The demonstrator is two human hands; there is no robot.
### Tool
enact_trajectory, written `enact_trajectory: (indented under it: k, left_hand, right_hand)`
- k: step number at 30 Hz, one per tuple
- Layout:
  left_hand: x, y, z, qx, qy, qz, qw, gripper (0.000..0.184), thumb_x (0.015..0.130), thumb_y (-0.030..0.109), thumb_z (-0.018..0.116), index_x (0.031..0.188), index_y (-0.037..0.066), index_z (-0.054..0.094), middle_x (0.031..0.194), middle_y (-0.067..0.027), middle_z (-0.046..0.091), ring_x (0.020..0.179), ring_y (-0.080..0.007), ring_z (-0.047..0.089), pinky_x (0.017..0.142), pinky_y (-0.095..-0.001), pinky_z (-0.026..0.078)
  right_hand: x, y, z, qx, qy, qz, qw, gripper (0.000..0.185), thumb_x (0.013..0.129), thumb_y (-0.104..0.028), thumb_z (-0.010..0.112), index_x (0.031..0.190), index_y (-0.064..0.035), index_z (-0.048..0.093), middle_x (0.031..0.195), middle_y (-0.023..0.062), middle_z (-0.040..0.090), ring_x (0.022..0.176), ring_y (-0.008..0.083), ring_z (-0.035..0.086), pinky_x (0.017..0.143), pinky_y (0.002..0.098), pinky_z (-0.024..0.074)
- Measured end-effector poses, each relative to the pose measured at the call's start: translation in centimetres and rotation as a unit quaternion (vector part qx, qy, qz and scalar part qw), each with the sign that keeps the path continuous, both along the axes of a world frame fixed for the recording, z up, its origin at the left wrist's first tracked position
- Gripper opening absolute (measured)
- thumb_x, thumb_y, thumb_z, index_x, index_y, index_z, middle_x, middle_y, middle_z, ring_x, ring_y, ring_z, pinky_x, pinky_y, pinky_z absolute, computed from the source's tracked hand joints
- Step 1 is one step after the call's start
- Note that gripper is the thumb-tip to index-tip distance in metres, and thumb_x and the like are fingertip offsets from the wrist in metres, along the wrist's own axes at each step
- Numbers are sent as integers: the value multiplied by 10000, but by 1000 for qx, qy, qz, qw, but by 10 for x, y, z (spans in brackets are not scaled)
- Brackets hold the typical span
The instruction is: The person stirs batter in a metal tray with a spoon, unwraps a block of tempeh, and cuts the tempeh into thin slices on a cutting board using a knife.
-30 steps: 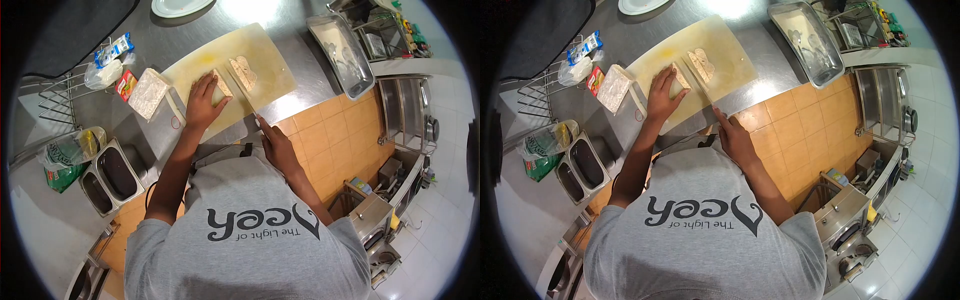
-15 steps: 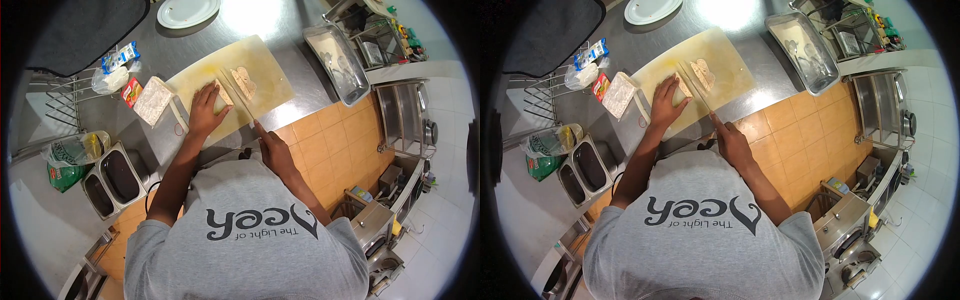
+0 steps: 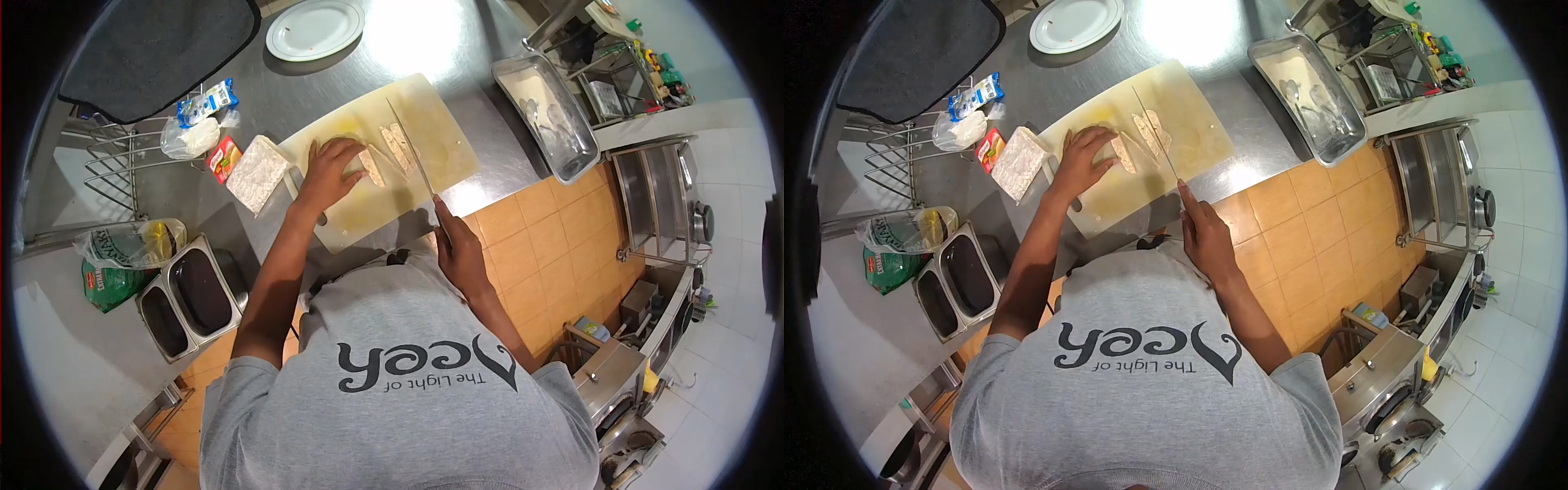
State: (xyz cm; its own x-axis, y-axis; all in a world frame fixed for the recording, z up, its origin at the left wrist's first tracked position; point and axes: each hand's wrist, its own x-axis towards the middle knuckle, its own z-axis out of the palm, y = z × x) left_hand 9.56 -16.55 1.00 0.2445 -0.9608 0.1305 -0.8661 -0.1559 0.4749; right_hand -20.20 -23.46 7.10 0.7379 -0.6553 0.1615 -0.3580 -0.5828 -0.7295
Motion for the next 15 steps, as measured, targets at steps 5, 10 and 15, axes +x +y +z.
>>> enact_trajectory:
  k: [5, 10, 15]
  left_hand:
    - [-1, -4, 14, 3, -40, -25, 999, 651, 801, 386, 774, 1374, 175, 549, 1420, -52, 475, 1363, -267, 392, 1145, -650, 146]
    - [-35, -3, 2, -61, -8, 130, 990, 772, 739, 474, 813, 1381, 153, 530, 1384, -82, 494, 1337, -298, 419, 1129, -616, 190]
    - [-53, 12, -14, -93, 4, 132, 987, 618, 767, 398, 808, 1292, 155, 590, 1332, -47, 554, 1288, -268, 481, 1114, -592, 229]
  right_hand:
    - [1, 1, -5, 13, -8, 5, 1000, 610, 916, -2, 595, 1488, -148, 441, 794, 177, 588, 694, 338, 610, 649, 435, 496]
    - [-2, 3, -3, 15, 31, 46, 998, 610, 924, -41, 590, 1497, -168, 425, 823, 188, 595, 707, 363, 615, 653, 462, 497]
    - [3, 17, 3, 23, 103, 54, 993, 652, 910, -46, 575, 1516, -194, 384, 842, 179, 577, 691, 382, 620, 613, 482, 523]
